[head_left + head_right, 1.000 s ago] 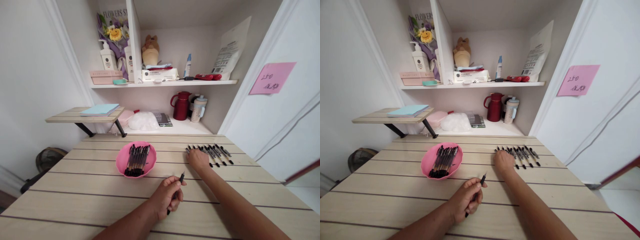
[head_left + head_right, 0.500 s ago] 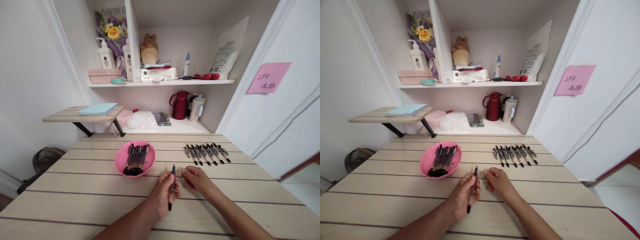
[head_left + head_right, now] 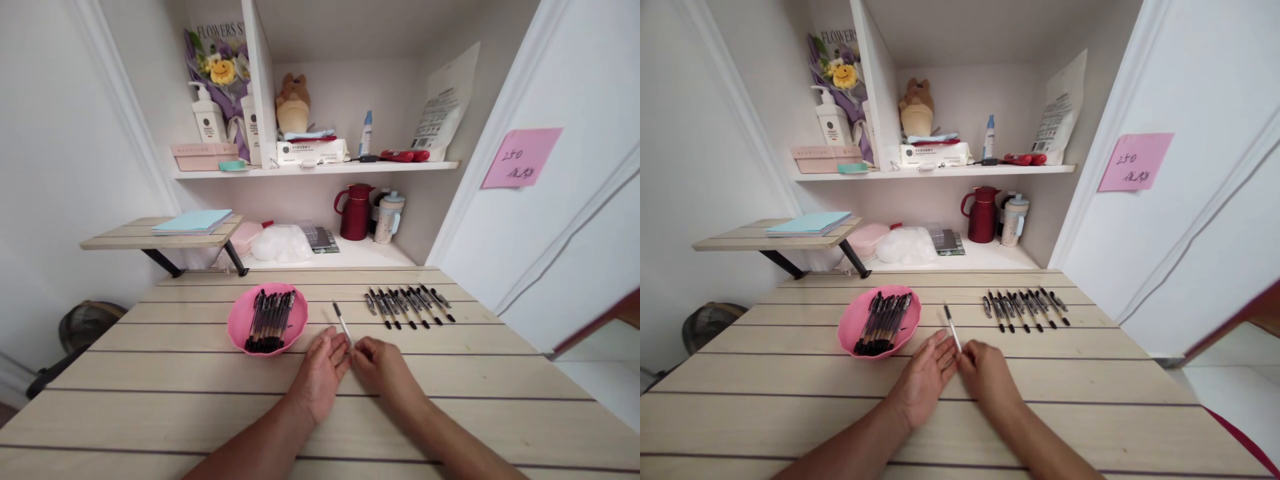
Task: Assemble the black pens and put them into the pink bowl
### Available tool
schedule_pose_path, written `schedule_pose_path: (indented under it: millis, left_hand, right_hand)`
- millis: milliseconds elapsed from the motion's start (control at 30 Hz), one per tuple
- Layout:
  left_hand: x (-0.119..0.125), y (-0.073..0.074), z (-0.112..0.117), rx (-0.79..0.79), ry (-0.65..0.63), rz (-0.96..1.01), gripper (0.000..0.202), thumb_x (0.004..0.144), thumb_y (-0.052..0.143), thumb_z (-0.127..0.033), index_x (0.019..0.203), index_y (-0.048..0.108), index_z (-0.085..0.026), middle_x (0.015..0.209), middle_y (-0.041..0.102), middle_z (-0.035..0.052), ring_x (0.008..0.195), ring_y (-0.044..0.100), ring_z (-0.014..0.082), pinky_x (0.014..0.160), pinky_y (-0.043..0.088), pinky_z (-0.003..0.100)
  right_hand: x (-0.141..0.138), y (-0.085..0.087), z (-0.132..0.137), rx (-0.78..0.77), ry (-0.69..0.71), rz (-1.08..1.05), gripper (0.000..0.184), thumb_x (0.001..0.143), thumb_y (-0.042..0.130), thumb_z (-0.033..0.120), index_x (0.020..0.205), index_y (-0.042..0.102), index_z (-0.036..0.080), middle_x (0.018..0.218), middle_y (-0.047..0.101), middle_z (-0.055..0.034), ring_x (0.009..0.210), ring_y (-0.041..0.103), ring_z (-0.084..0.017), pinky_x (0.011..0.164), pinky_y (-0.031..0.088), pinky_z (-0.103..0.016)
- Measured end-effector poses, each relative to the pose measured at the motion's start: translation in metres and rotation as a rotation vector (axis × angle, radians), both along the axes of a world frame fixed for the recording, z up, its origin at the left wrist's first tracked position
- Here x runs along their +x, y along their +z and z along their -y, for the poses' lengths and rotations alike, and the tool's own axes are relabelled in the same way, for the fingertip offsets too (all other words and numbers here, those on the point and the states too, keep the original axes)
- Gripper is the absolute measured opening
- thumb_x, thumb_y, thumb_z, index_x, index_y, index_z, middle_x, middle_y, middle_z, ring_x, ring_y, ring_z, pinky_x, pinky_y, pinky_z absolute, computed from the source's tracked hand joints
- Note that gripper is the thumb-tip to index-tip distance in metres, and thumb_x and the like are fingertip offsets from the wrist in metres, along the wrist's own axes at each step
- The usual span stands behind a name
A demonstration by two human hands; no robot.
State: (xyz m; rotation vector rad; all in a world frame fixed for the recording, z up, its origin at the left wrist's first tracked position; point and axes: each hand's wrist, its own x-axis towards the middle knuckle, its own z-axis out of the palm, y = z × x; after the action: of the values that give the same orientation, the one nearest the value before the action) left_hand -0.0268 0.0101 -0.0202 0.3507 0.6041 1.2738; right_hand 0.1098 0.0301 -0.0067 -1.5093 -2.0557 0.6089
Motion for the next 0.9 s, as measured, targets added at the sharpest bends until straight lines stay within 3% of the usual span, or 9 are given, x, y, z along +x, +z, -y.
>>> schedule_pose_path:
  millis: [133, 333, 733, 900]
  left_hand:
    - [-0.001, -0.002, 0.0, 0.0, -0.036, -0.022, 0.034, 0.072, 0.06, -0.036, 0.1, 0.056, -0.017, 0.105, 0.057, 0.0111, 0.101, 0.052, 0.0212, 0.088, 0.037, 0.036]
    - [-0.002, -0.001, 0.001, 0.035, -0.046, -0.018, 0.027, 0.072, 0.06, -0.032, 0.095, 0.058, -0.016, 0.096, 0.059, 0.0102, 0.096, 0.054, 0.0209, 0.086, 0.037, 0.036]
    - [-0.001, -0.002, 0.002, 0.068, -0.054, -0.06, 0.026, 0.073, 0.059, -0.031, 0.094, 0.058, -0.015, 0.094, 0.059, 0.0105, 0.093, 0.055, 0.0206, 0.084, 0.038, 0.036]
    - [-0.003, 0.003, 0.001, 0.162, -0.087, -0.312, 0.03, 0.07, 0.061, -0.034, 0.092, 0.057, -0.015, 0.086, 0.061, 0.0083, 0.082, 0.057, 0.0178, 0.077, 0.041, 0.033]
  right_hand:
    - [0.02, 0.003, -0.039, 0.05, -0.178, 0.41, 0.025, 0.081, 0.039, 0.024, 0.07, 0.06, 0.016, 0.072, 0.065, -0.0081, 0.068, 0.059, -0.016, 0.059, 0.036, -0.023]
    - [0.024, -0.007, -0.061, 0.042, -0.25, 0.541, 0.028, 0.084, 0.037, 0.02, 0.079, 0.062, 0.011, 0.083, 0.065, -0.016, 0.076, 0.062, -0.02, 0.065, 0.039, -0.026]
    - [0.021, -0.001, -0.054, 0.08, -0.249, 0.582, 0.028, 0.086, 0.035, 0.025, 0.085, 0.059, 0.01, 0.087, 0.064, -0.0166, 0.077, 0.062, -0.021, 0.062, 0.04, -0.027]
    - [0.014, -0.001, -0.024, 0.119, -0.145, 0.553, 0.024, 0.086, 0.033, 0.017, 0.084, 0.056, 0.012, 0.083, 0.064, -0.0137, 0.071, 0.062, -0.019, 0.057, 0.035, -0.025]
